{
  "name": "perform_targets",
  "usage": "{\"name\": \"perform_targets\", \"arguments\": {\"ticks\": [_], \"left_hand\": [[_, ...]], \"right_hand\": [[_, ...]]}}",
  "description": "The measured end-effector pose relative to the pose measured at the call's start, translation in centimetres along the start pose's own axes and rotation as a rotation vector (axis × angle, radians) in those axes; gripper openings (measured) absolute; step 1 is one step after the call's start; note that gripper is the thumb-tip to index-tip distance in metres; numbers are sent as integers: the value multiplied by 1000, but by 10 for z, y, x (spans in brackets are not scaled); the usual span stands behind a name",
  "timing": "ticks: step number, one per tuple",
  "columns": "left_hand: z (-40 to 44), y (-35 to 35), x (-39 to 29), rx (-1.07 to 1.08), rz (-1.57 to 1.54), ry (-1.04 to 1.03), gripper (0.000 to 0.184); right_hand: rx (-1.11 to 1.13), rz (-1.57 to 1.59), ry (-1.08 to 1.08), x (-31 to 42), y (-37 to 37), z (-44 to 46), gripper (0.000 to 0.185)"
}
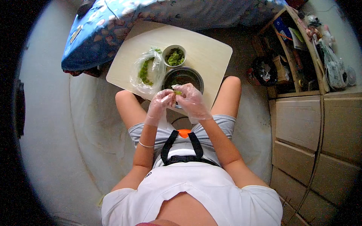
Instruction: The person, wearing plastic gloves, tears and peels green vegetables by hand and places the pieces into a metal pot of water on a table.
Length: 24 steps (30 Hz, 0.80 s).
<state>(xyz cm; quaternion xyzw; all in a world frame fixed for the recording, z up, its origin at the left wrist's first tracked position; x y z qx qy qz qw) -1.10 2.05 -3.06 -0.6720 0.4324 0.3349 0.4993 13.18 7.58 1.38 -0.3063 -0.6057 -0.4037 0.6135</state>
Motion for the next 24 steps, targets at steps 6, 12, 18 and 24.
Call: {"name": "perform_targets", "arguments": {"ticks": [6,12,18,24], "left_hand": [[3,3,9,-98,199,-30,14],[3,7,8,-38,259,-7,14],[-2,2,3,39,162,45,15],[-3,-3,2,69,83,79,15]], "right_hand": [[149,-168,258,23,-5,6,31],[128,-300,266,12,-7,5,22],[83,-118,87,0,2,5,14],[87,-114,0,-6,4,4,15]]}}
Point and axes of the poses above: each hand's wrist, its own z-axis towards the middle knuckle, its own y-axis out of the back of the hand, x = y × z, the point moved 4 cm from there along z, towards the middle knuckle, and after that the axes turned 6 degrees about z, right-handed, at the moved point
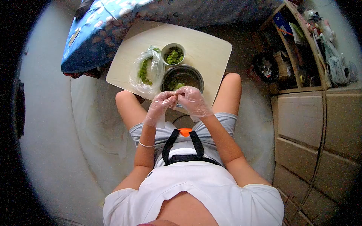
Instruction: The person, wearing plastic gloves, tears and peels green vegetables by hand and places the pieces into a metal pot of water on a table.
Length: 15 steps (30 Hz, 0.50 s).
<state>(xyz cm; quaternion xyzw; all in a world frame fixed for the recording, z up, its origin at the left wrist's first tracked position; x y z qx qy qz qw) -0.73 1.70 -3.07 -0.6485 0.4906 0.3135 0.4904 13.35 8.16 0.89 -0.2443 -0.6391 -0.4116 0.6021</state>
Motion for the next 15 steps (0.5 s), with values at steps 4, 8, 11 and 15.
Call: {"name": "perform_targets", "arguments": {"ticks": [4,8,11,15], "left_hand": [[0,-1,1,-12,9,24,15],[2,5,8,21,10,11,16],[2,5,6,29,-112,69,19],[0,8,5,-84,-67,75,21]], "right_hand": [[8,44,-98,4,1,-1,14],[-48,135,-208,-28,-1,-1,16],[-33,254,-273,-51,-4,-1,18],[-24,503,-371,-51,1,-2,18]]}}
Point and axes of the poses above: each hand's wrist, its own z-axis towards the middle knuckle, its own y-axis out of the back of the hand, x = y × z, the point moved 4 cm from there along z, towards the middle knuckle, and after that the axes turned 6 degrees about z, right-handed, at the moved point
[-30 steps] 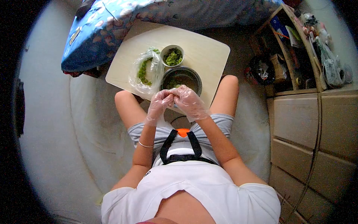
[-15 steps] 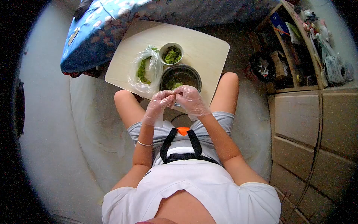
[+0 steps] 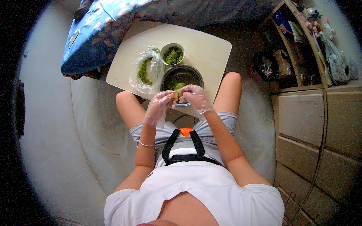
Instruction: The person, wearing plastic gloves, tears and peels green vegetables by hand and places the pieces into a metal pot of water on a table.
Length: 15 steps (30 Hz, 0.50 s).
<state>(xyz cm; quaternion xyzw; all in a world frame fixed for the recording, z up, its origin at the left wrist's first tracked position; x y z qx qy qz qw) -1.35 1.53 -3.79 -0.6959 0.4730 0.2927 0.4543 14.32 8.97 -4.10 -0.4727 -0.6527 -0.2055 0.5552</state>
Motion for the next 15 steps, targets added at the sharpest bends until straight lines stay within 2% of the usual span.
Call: {"name": "perform_targets", "arguments": {"ticks": [5,7,8,10,15], "left_hand": [[2,4,-5,-129,5,-91,22],[5,10,-7,-185,133,-224,21],[7,10,-4,-184,133,-224,21],[5,3,-12,-217,790,-579,22],[2,13,-16,-270,981,-664,21]], "right_hand": [[-87,116,-62,-6,18,1,16],[-107,93,-54,-2,23,0,16],[-124,70,-47,0,25,0,16],[-154,69,-23,0,29,1,16],[-227,59,36,5,34,11,18]]}}
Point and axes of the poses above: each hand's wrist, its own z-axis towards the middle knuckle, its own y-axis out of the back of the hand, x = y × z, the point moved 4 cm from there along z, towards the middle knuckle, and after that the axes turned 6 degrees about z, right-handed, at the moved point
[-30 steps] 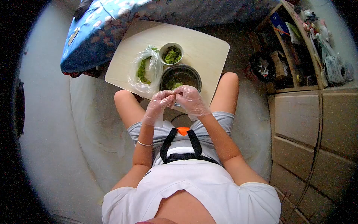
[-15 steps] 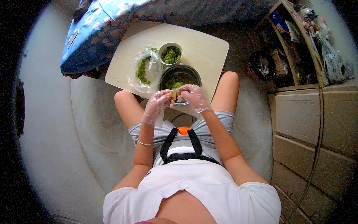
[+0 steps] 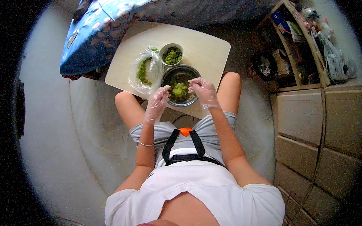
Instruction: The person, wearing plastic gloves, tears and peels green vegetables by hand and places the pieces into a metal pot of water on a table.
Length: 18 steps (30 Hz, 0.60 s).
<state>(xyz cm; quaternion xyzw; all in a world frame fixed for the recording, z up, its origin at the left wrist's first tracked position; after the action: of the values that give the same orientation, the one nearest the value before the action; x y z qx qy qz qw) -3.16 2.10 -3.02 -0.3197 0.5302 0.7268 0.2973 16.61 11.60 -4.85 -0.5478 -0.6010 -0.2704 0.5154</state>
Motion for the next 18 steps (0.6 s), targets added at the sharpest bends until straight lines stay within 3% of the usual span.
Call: {"name": "perform_targets", "arguments": {"ticks": [2,4,5,7,10,11,13,14,18], "left_hand": [[-1,6,0,-33,40,-22,20],[-2,7,8,57,-144,171,14],[-3,8,6,51,-145,167,14],[-4,9,-1,78,-126,171,13],[-7,12,-9,23,-71,82,11],[-7,13,-12,10,-37,29,10],[-7,14,-14,-33,-29,-27,10],[-8,14,-15,-16,-32,-4,10],[-7,19,-16,-18,-58,52,10]], "right_hand": [[13,-90,136,17,-6,9,16],[17,-274,255,54,-21,18,15],[20,-457,366,70,-31,23,14],[-9,-515,491,90,-48,38,11],[-54,-707,865,118,-76,56,11],[-39,-704,872,115,-82,70,11],[12,-1046,919,77,-91,112,12],[91,-991,887,36,-82,140,14],[13,-920,812,36,-80,138,18]]}}
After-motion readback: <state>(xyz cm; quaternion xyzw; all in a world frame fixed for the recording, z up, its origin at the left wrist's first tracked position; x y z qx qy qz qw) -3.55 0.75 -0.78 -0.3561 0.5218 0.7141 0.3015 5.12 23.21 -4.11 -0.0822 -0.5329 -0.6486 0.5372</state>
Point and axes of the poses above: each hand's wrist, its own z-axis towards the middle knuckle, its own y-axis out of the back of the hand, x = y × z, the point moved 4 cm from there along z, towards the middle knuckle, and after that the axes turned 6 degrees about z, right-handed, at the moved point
